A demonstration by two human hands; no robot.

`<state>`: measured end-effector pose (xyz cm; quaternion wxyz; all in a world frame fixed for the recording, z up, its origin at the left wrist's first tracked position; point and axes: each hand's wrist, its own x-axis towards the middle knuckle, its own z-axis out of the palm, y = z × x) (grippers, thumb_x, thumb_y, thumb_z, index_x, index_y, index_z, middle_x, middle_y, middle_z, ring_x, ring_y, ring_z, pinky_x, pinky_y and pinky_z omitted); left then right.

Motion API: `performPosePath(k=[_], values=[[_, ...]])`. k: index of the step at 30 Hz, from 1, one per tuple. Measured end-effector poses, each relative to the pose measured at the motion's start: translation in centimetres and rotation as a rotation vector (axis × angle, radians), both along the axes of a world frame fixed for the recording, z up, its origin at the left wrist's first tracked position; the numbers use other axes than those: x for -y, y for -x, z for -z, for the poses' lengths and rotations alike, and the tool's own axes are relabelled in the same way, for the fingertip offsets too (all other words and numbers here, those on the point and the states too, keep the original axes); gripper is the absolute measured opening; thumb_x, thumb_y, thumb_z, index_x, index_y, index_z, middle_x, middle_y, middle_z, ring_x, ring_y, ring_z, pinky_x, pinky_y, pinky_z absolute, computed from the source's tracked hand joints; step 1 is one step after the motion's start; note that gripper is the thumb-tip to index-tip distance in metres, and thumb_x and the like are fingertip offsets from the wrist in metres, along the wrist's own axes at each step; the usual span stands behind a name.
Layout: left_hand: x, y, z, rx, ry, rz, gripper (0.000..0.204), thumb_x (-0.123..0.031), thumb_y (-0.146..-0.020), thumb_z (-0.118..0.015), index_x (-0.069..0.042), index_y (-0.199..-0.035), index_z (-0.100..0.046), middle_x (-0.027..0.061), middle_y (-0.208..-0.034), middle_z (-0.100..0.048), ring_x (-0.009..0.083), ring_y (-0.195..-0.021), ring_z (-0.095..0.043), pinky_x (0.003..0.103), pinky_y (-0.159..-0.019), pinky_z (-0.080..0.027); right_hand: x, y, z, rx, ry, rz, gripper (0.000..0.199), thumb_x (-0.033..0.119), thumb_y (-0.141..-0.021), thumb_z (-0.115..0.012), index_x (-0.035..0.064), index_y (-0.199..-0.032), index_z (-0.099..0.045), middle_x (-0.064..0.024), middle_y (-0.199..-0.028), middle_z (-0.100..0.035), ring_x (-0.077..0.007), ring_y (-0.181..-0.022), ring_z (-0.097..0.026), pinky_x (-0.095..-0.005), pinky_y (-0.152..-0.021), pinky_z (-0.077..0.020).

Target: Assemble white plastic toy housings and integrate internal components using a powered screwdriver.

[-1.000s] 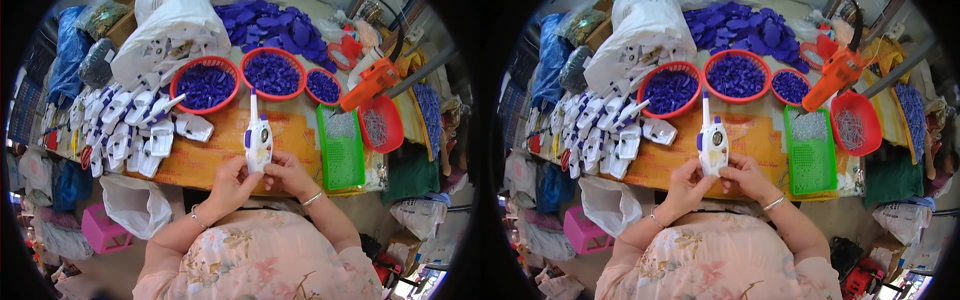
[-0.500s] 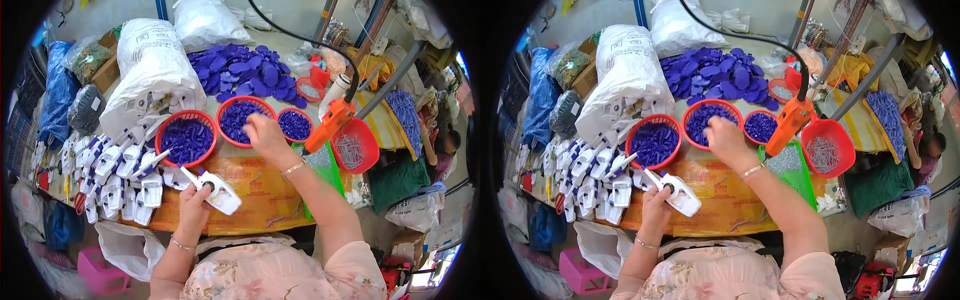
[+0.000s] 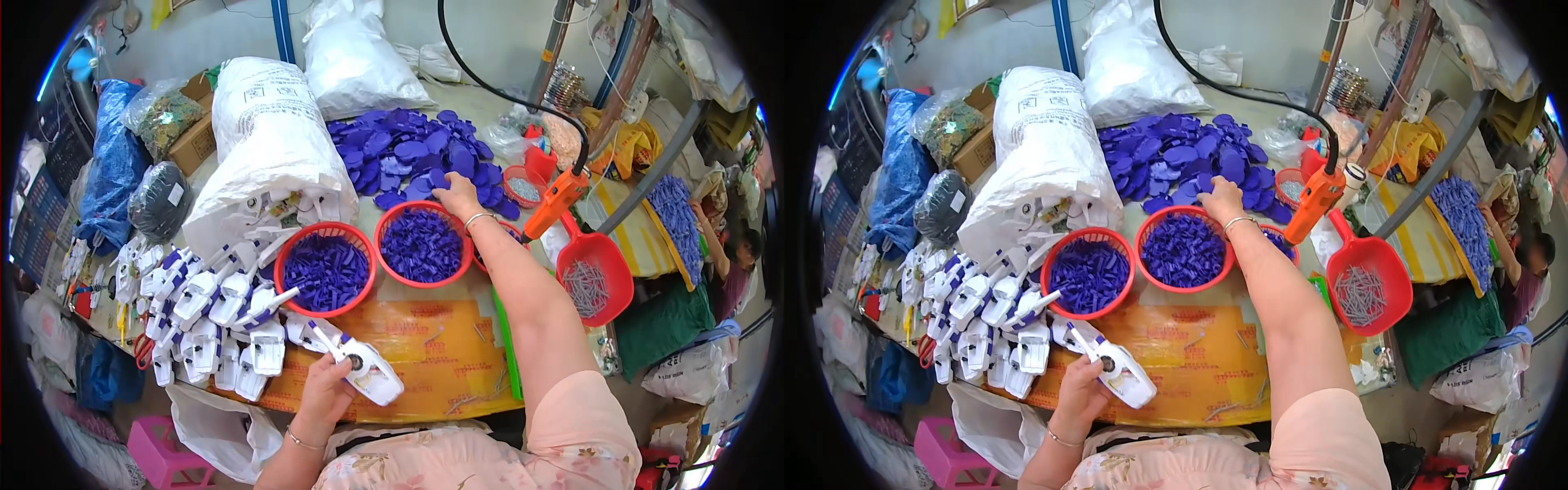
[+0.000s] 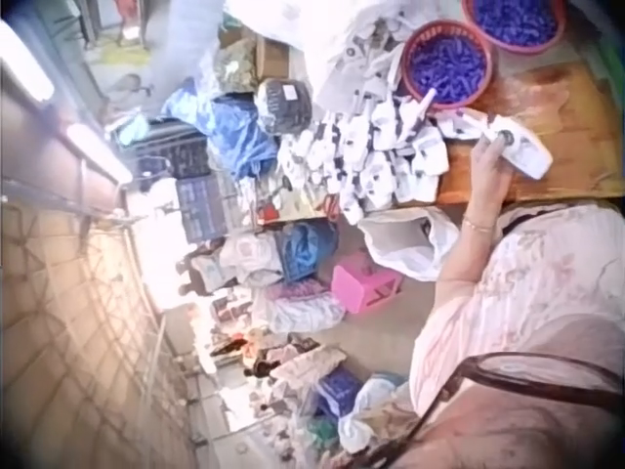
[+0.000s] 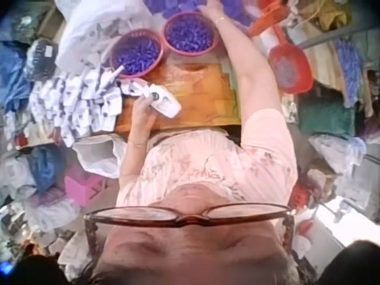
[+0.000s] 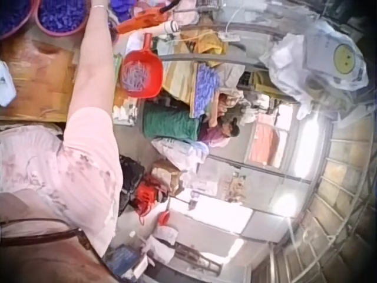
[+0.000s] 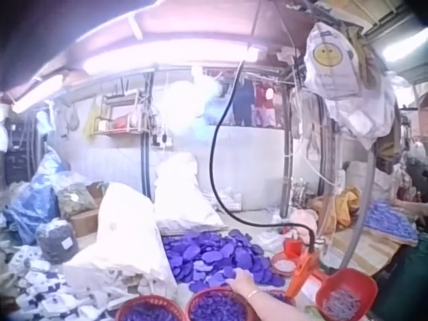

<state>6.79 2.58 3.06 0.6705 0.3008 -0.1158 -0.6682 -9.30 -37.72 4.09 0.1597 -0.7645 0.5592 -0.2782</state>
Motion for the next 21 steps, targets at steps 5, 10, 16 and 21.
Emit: performPosePath(k=[5, 10, 16, 21], values=[[-0.6, 0.2, -0.8, 0.051, -0.058, 0.043, 0.03, -0.007, -0.084, -0.059, 0.003, -0.112, -0.053, 0.0128, -0.103, -0.063, 0.0255, -0.093, -0.063, 0.04, -0.086, -0.051, 1.4, -0.3, 0.5, -0.127, -0.179, 0.001, 0.069, 0.031, -0.06, -0.077, 0.0021, -0.119, -0.055, -0.0241, -0.112, -0.06, -0.0354, -0.106, -0.058, -0.0389, -0.094, -0.0433], [-0.4, 0.0, -0.5, 0.07, -0.061, 0.073, 0.03, -0.007, -0.084, -0.059, 0.003, -0.111, -0.054, 0.0124, -0.102, -0.063, 0.0251, -0.094, -0.063, 0.04, -0.086, -0.051, 2.3, -0.1, 0.7, 0.159, -0.079, 0.053, 0.067, 0.028, -0.059, -0.074, -0.003, -0.115, -0.056, -0.0247, -0.108, -0.062, -0.0344, -0.102, -0.06, -0.0357, -0.089, -0.0466], [0.1, -0.2, 0.1, 0.028, -0.042, 0.081, 0.03, -0.006, -0.084, -0.058, 0.003, -0.113, -0.053, 0.0125, -0.104, -0.062, 0.0255, -0.094, -0.063, 0.04, -0.086, -0.051, -6.1, -1.0, -5.4, 1.375, -0.812, -0.576, 0.048, 0.03, -0.079, -0.057, -0.0036, -0.114, -0.055, -0.0169, -0.101, -0.062, -0.0257, -0.086, -0.061, -0.0397, -0.079, -0.0486], [0.5, 0.7, -1.1, 0.035, 0.018, 0.114, 0.034, -0.004, -0.084, -0.055, 0.003, -0.117, -0.05, 0.0119, -0.107, -0.061, 0.0241, -0.098, -0.062, 0.04, -0.089, -0.05, -15.6, 1.1, -7.8, 1.422, -1.073, -0.994, 0.054, 0.018, -0.079, -0.054, 0.0004, -0.128, -0.041, -0.0207, -0.111, -0.055, -0.0276, -0.088, -0.06, -0.0379, -0.077, -0.0512]])
